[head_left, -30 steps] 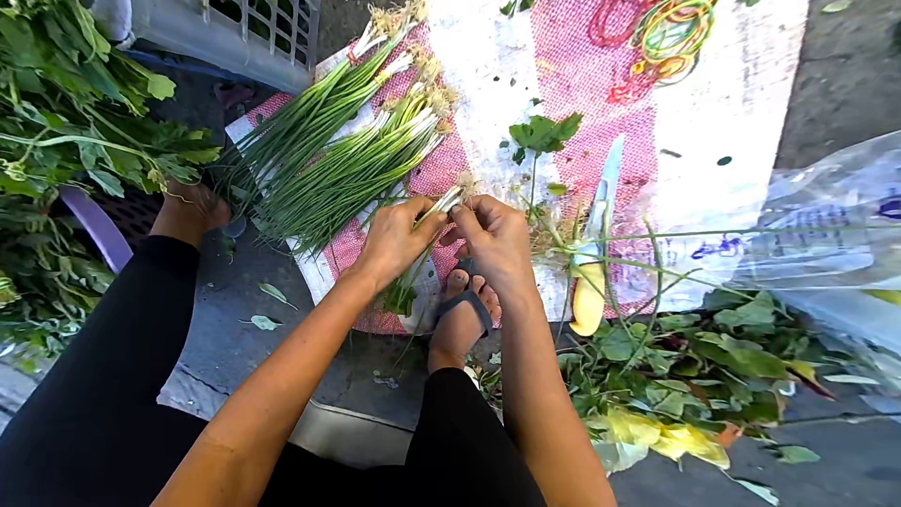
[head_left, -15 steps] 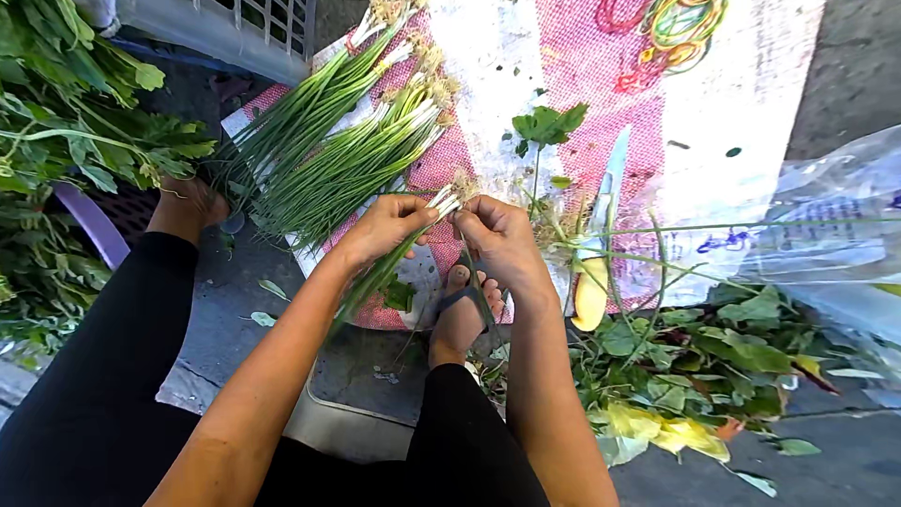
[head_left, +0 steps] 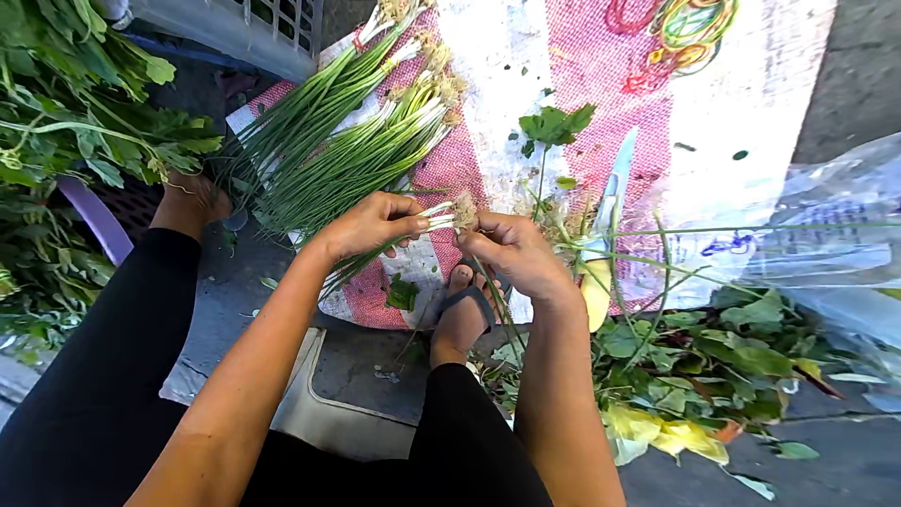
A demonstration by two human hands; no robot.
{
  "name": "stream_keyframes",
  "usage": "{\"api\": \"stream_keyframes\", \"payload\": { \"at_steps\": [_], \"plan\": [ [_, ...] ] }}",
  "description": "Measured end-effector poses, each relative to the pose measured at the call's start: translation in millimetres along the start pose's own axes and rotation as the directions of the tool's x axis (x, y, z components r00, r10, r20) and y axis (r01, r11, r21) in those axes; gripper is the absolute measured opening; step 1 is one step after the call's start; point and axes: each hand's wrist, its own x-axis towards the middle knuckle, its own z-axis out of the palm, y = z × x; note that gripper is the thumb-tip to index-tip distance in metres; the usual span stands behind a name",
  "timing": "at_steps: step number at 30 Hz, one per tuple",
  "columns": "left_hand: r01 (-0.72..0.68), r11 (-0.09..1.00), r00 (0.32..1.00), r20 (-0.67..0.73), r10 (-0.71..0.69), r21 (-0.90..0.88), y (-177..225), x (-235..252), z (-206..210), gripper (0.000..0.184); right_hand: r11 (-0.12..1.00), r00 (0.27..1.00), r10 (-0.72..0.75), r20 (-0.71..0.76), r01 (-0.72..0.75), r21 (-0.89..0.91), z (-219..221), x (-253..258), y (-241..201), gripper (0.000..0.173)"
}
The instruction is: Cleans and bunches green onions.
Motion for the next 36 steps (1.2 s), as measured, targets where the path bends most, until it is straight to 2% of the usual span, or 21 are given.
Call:
{"api": "stream_keyframes", "payload": {
  "at_steps": [3, 5, 7, 8, 9, 11, 13, 14, 16, 19, 21, 25, 28, 31, 33, 36],
  "plan": [
    [-0.012, 0.97, 1.0, 0.013, 0.009, 0.243, -3.1, -5.5, -13.6, 0.024, 0.985, 0.992, 0.129, 0.014, -0.126, -0.113, -6.7, -6.6, -0.9, 0.015],
    [0.043, 0.956, 0.998, -0.053, -0.029, 0.289, -3.4, -11.1, -23.1, 0.026, 0.974, 0.972, 0.194, -0.135, -0.207, -0.091, -9.0, -9.3, 4.3, 0.015],
    [0.082, 0.983, 0.986, -0.158, -0.055, 0.165, -1.1, -16.5, -25.7, 0.027, 0.978, 0.905, 0.207, -0.372, -0.198, 0.062, 0.0, -5.6, 9.6, 0.015],
    [0.081, 0.994, 0.979, -0.192, -0.065, 0.077, 3.0, -17.0, -23.9, 0.029, 0.979, 0.874, 0.202, -0.443, -0.171, 0.109, 5.2, 0.0, 11.3, 0.018],
    [0.08, 0.997, 0.975, -0.207, -0.082, -0.021, 9.0, -16.1, -20.3, 0.032, 0.979, 0.866, 0.203, -0.456, -0.176, 0.102, 8.5, 7.2, 11.2, 0.026],
    [0.042, 0.986, 0.971, -0.226, -0.079, -0.163, 14.6, -11.7, -7.0, 0.036, 0.95, 0.893, 0.207, -0.399, -0.28, -0.134, 10.5, 20.3, 7.3, 0.037],
    [-0.018, 0.971, 0.972, -0.23, -0.039, -0.238, 16.9, -5.6, 6.3, 0.032, 0.852, 0.883, 0.115, -0.456, -0.323, -0.412, 7.3, 30.6, -1.4, 0.036],
    [-0.03, 0.963, 0.974, -0.224, -0.031, -0.266, 18.7, -2.2, 10.4, 0.029, 0.812, 0.863, 0.053, -0.503, -0.33, -0.481, -1.0, 34.1, -7.4, 0.04],
    [-0.029, 0.948, 0.977, -0.21, -0.04, -0.316, 20.3, 2.3, 16.6, 0.024, 0.803, 0.797, -0.087, -0.598, -0.299, -0.515, -28.9, 37.1, -19.2, 0.038],
    [-0.039, 0.928, 0.972, -0.231, -0.051, -0.371, 17.2, 6.6, 22.9, 0.021, 0.847, 0.609, -0.192, -0.77, -0.293, -0.443, -79.5, 54.5, -33.3, 0.034],
    [-0.072, 0.919, 0.963, -0.266, -0.037, -0.388, 14.2, 10.6, 27.2, 0.02, 0.807, 0.546, -0.269, -0.794, -0.322, -0.494, -102.0, 71.7, -37.6, 0.029],
    [-0.131, 0.827, 0.949, -0.31, -0.054, -0.546, 20.0, 14.4, 34.6, 0.022, 0.593, 0.579, -0.457, -0.675, -0.367, -0.717, -119.3, 113.6, -30.0, 0.028],
    [-0.127, 0.683, 0.964, -0.25, -0.085, -0.72, 27.9, 8.5, 33.0, 0.025, 0.522, 0.644, -0.408, -0.647, -0.417, -0.744, -123.1, 131.4, -27.6, 0.032],
    [-0.102, 0.546, 0.986, -0.158, -0.056, -0.831, 29.7, 6.3, 27.1, 0.031, 0.557, 0.669, -0.318, -0.671, -0.441, -0.704, -125.7, 131.7, -37.3, 0.032],
    [-0.098, 0.5, 0.992, -0.127, -0.025, -0.861, 29.5, 4.9, 25.0, 0.035, 0.647, 0.674, -0.276, -0.685, -0.397, -0.651, -130.3, 121.4, -44.4, 0.033],
    [-0.095, 0.502, 0.994, -0.107, 0.006, -0.86, 30.2, 0.7, 24.3, 0.035, 0.891, 0.629, -0.251, -0.736, -0.147, -0.43, -141.4, 104.2, -43.0, 0.03]
  ]
}}
